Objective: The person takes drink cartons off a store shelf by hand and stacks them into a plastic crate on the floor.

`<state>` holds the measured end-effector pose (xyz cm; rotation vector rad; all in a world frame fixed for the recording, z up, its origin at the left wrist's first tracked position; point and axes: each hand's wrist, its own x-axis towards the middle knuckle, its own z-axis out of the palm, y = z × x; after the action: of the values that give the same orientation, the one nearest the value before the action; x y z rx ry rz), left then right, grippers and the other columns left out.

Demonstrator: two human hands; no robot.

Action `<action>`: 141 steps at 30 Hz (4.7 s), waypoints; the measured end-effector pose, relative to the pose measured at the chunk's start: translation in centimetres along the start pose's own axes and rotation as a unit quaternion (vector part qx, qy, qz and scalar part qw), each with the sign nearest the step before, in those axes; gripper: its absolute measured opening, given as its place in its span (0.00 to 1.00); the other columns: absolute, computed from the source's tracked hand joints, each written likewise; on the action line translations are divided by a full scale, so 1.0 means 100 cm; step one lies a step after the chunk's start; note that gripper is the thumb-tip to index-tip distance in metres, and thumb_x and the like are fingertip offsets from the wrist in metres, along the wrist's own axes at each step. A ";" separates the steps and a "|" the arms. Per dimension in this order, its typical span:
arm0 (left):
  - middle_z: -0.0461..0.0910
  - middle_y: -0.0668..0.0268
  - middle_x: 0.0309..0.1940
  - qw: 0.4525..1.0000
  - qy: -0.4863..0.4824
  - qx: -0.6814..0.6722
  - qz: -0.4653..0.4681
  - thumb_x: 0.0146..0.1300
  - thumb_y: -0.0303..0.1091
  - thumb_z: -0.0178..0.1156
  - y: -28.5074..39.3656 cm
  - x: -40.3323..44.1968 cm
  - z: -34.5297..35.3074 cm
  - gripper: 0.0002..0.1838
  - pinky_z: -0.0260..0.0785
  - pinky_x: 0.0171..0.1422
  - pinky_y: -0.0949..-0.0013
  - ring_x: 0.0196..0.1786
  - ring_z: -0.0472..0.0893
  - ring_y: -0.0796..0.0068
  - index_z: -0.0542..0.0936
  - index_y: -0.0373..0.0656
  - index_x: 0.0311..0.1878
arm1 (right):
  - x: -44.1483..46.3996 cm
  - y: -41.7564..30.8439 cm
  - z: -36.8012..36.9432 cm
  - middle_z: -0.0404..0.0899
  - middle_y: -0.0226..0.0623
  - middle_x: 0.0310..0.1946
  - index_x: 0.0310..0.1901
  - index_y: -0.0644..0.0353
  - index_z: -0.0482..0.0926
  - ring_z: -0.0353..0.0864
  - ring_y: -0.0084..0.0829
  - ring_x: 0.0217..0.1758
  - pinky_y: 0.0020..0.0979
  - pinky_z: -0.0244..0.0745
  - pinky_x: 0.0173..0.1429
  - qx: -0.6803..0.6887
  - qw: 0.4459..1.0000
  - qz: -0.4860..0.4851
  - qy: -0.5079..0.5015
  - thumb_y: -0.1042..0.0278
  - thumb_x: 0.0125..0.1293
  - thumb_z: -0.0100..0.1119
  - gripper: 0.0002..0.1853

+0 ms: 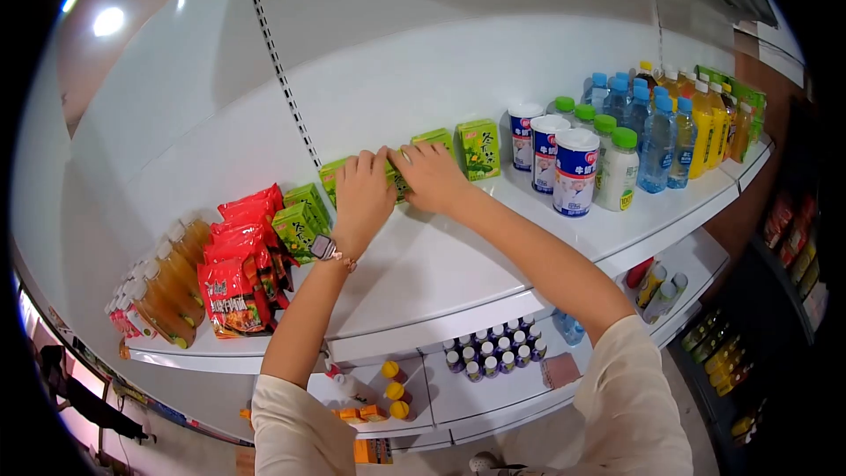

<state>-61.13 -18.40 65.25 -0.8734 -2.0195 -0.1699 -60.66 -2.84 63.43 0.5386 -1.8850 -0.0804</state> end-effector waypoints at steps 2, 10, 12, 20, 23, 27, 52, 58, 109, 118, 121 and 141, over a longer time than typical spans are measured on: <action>0.68 0.56 0.44 0.999 0.019 -0.041 0.006 0.44 0.30 0.64 0.000 -0.007 0.004 0.30 0.61 0.53 0.58 0.48 0.67 0.55 0.68 0.37 0.54 | 0.001 -0.004 -0.012 0.74 0.36 0.38 0.41 0.58 0.72 0.73 0.37 0.45 0.37 0.65 0.48 0.018 1.000 0.007 -0.022 0.65 0.40 0.66 0.23; 0.73 0.56 0.40 0.973 -0.029 -0.213 -0.088 0.44 0.29 0.66 0.016 -0.015 0.008 0.25 0.65 0.49 0.60 0.45 0.72 0.55 0.71 0.41 0.47 | 0.004 0.005 -0.030 0.73 0.38 0.39 0.41 0.56 0.72 0.76 0.42 0.42 0.41 0.72 0.45 0.161 0.952 0.094 -0.241 0.65 0.43 0.66 0.21; 0.75 0.58 0.38 0.967 -0.037 -0.230 -0.103 0.45 0.30 0.67 0.018 -0.015 0.005 0.24 0.67 0.45 0.62 0.41 0.74 0.57 0.71 0.41 0.47 | 0.003 0.009 -0.028 0.74 0.38 0.38 0.42 0.55 0.72 0.76 0.42 0.41 0.40 0.73 0.43 0.168 0.952 0.084 -0.240 0.64 0.42 0.66 0.22; 0.77 0.60 0.39 0.844 0.041 -0.509 -0.165 0.53 0.34 0.66 0.014 -0.012 0.026 0.27 0.69 0.38 0.73 0.38 0.76 0.74 0.68 0.42 0.55 | 0.013 0.029 -0.062 0.78 0.40 0.40 0.48 0.53 0.73 0.77 0.39 0.44 0.35 0.71 0.45 0.251 0.924 0.149 -0.247 0.55 0.50 0.64 0.24; 0.76 0.62 0.40 0.786 0.005 -0.585 -0.199 0.57 0.32 0.62 0.009 -0.015 0.030 0.25 0.69 0.41 0.76 0.42 0.75 0.77 0.66 0.39 0.56 | 0.014 0.024 -0.066 0.78 0.41 0.41 0.50 0.53 0.72 0.78 0.40 0.43 0.36 0.71 0.46 0.265 0.917 0.170 -0.247 0.53 0.51 0.63 0.25; 0.74 0.62 0.43 0.790 -0.041 -0.585 -0.176 0.63 0.31 0.56 0.013 -0.013 0.023 0.21 0.67 0.45 0.77 0.44 0.74 0.79 0.64 0.37 0.58 | 0.009 0.030 -0.052 0.78 0.44 0.42 0.52 0.55 0.71 0.78 0.42 0.44 0.37 0.71 0.48 0.284 0.905 0.173 -0.266 0.53 0.51 0.61 0.27; 0.79 0.56 0.38 0.884 -0.060 -0.447 -0.123 0.62 0.35 0.55 0.016 -0.015 0.014 0.25 0.67 0.31 0.73 0.29 0.77 0.74 0.59 0.42 0.59 | 0.005 0.016 -0.055 0.77 0.53 0.42 0.59 0.56 0.62 0.76 0.49 0.46 0.40 0.71 0.49 0.275 0.888 0.198 -0.310 0.58 0.48 0.58 0.34; 0.78 0.55 0.39 0.890 -0.070 -0.435 -0.117 0.61 0.35 0.55 0.014 -0.015 0.013 0.26 0.68 0.35 0.70 0.33 0.78 0.69 0.57 0.42 0.59 | 0.005 0.016 -0.055 0.76 0.54 0.43 0.59 0.56 0.62 0.76 0.48 0.47 0.40 0.71 0.50 0.274 0.893 0.190 -0.301 0.57 0.49 0.58 0.34; 0.77 0.49 0.41 0.894 -0.095 -0.419 -0.129 0.62 0.38 0.53 0.018 -0.017 0.007 0.27 0.69 0.46 0.63 0.43 0.79 0.55 0.55 0.41 0.61 | 0.005 0.013 -0.060 0.76 0.54 0.44 0.61 0.56 0.60 0.75 0.49 0.49 0.41 0.70 0.52 0.256 0.893 0.192 -0.316 0.55 0.53 0.56 0.33; 0.76 0.48 0.43 0.895 -0.096 -0.416 -0.130 0.62 0.39 0.53 0.018 -0.017 0.007 0.27 0.68 0.47 0.61 0.43 0.78 0.54 0.55 0.41 0.61 | 0.006 0.012 -0.061 0.76 0.54 0.43 0.60 0.56 0.61 0.76 0.49 0.48 0.41 0.70 0.51 0.253 0.890 0.197 -0.323 0.55 0.53 0.56 0.33; 0.76 0.47 0.42 0.899 -0.093 -0.408 -0.127 0.62 0.39 0.53 0.017 -0.017 0.008 0.27 0.68 0.46 0.61 0.43 0.78 0.53 0.55 0.41 0.60 | 0.005 0.012 -0.059 0.76 0.53 0.43 0.60 0.56 0.61 0.76 0.49 0.47 0.41 0.70 0.51 0.253 0.894 0.193 -0.317 0.56 0.53 0.56 0.32; 0.76 0.47 0.42 0.894 -0.094 -0.420 -0.127 0.62 0.38 0.53 0.017 -0.017 0.009 0.27 0.68 0.47 0.61 0.44 0.78 0.52 0.55 0.42 0.60 | 0.007 0.012 -0.062 0.75 0.51 0.46 0.60 0.56 0.62 0.75 0.46 0.50 0.40 0.71 0.52 0.253 0.889 0.204 -0.324 0.56 0.52 0.57 0.33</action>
<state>-60.09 -17.61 63.09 -1.1599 -2.2407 -1.2182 -55.63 -0.85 66.75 0.4776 -2.6634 0.5943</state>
